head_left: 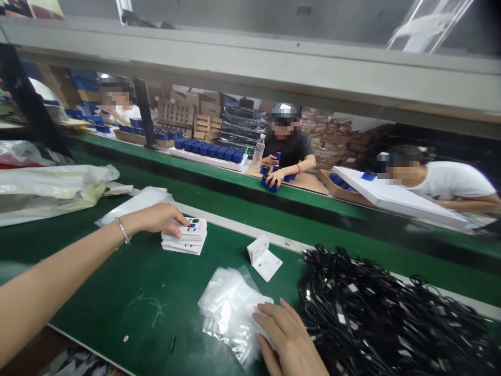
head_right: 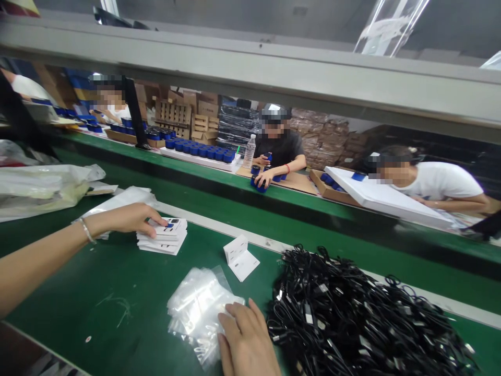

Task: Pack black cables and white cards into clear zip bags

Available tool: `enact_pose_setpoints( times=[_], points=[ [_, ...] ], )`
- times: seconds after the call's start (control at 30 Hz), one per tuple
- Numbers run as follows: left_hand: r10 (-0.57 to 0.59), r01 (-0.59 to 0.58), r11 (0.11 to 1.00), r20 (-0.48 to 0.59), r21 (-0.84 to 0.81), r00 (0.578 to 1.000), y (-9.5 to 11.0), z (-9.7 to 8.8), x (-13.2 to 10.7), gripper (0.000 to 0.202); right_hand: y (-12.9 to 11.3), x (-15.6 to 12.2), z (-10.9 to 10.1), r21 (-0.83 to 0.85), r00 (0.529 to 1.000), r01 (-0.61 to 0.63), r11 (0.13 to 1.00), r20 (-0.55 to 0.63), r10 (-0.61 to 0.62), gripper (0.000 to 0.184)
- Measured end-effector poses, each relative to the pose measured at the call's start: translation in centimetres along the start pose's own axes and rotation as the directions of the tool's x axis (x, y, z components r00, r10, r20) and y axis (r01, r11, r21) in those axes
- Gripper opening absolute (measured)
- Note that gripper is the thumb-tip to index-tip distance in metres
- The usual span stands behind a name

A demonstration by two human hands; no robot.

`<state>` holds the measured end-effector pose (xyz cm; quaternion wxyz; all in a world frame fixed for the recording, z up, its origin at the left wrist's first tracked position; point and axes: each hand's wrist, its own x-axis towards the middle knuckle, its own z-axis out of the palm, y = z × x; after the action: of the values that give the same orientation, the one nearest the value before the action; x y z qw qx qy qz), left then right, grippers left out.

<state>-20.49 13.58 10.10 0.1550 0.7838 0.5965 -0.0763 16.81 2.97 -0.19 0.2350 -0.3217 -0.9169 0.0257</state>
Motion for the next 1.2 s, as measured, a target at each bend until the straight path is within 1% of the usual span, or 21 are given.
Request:
enact_pose_setpoints(
  times=[0.1,0.27,0.37,0.47,0.57,0.7,0.83,0.93,1.03,1.2],
  points=[
    [-0.010,0.010,1.000,0.007,0.008,1.000,0.3,-0.2,-0.1,0.027,0.0,-0.3,0.3,0.022,1.000,-0.010,1.000,0.004,0.010,0.029],
    [-0.012,0.012,1.000,-0.010,0.002,1.000,0.6,-0.2,-0.4,0.027,-0.3,-0.6,0.6,0.047,0.999,-0.036,0.998,0.043,0.034,0.031],
    [0.028,-0.029,0.999,-0.018,-0.039,0.999,0.4,-0.2,-0.8,0.025,-0.6,-0.6,0.8,0.049,0.999,-0.032,0.998,0.008,0.031,0.030],
    [0.057,-0.060,0.996,-0.049,-0.059,0.997,0.4,0.0,-1.1,0.025,-0.7,-0.5,0.9,0.047,0.997,-0.022,0.999,-0.072,0.025,0.026],
    [0.039,-0.041,0.999,-0.105,-0.017,0.994,0.7,0.8,-1.4,0.025,-0.8,-0.4,1.1,0.035,0.995,0.002,0.999,-0.100,0.001,0.022],
    [-0.021,0.035,0.997,-0.198,0.065,0.980,1.6,2.5,-1.5,0.025,-0.8,-0.4,1.3,0.015,0.990,0.003,1.000,-0.139,0.000,0.018],
    [-0.059,0.083,0.993,-0.256,0.084,0.965,2.1,3.5,-1.5,0.025,-0.8,-0.2,1.3,-0.018,0.992,0.016,1.000,-0.125,-0.018,0.021],
    [-0.063,0.084,0.994,-0.254,0.073,0.965,1.8,3.3,-1.6,0.024,-0.7,-0.1,1.3,-0.017,0.995,0.016,1.000,-0.101,-0.018,0.023],
    [-0.041,0.055,0.997,-0.230,0.052,0.972,1.4,2.7,-1.7,0.023,-0.7,-0.1,1.6,-0.019,0.988,0.015,1.000,-0.151,-0.017,0.024],
    [-0.020,0.031,0.998,-0.214,0.047,0.977,1.3,2.3,-1.8,0.024,-0.6,-0.5,2.5,-0.013,0.987,0.004,1.000,-0.160,-0.006,0.025]
  ],
)
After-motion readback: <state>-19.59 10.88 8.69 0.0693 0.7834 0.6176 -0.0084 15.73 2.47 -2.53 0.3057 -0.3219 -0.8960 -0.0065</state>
